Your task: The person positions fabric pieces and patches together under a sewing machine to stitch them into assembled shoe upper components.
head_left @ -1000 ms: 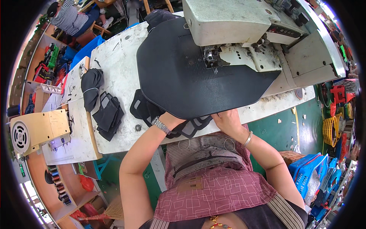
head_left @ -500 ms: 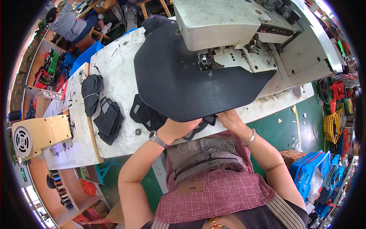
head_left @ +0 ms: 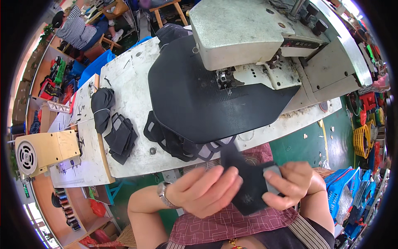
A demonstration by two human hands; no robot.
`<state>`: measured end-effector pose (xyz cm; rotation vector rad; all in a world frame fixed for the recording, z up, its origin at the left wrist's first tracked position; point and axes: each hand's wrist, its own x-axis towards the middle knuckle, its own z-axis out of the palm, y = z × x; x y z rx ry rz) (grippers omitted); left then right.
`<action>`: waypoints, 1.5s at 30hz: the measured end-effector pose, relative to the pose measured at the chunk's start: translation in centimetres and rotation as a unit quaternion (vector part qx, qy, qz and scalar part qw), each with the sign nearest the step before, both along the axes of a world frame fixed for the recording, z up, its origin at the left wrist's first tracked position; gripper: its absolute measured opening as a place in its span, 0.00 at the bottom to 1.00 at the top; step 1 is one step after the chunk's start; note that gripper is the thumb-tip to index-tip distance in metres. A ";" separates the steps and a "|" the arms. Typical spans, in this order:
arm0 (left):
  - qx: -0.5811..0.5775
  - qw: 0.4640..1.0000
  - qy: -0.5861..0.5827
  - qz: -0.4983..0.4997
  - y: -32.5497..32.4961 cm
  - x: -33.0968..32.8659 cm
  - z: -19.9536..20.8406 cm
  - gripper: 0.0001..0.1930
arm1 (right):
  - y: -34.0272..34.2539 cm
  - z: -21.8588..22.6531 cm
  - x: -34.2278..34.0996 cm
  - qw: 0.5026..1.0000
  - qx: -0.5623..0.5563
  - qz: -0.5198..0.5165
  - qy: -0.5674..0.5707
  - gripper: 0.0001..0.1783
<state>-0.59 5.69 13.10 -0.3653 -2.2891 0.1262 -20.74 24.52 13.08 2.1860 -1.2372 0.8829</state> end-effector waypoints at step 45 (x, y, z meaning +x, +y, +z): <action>0.225 0.942 -0.242 0.065 -6.9 -8.3 1.4 0.27 | -7.7 -1.4 -4.4 0.973 0.022 -0.108 -0.202 0.16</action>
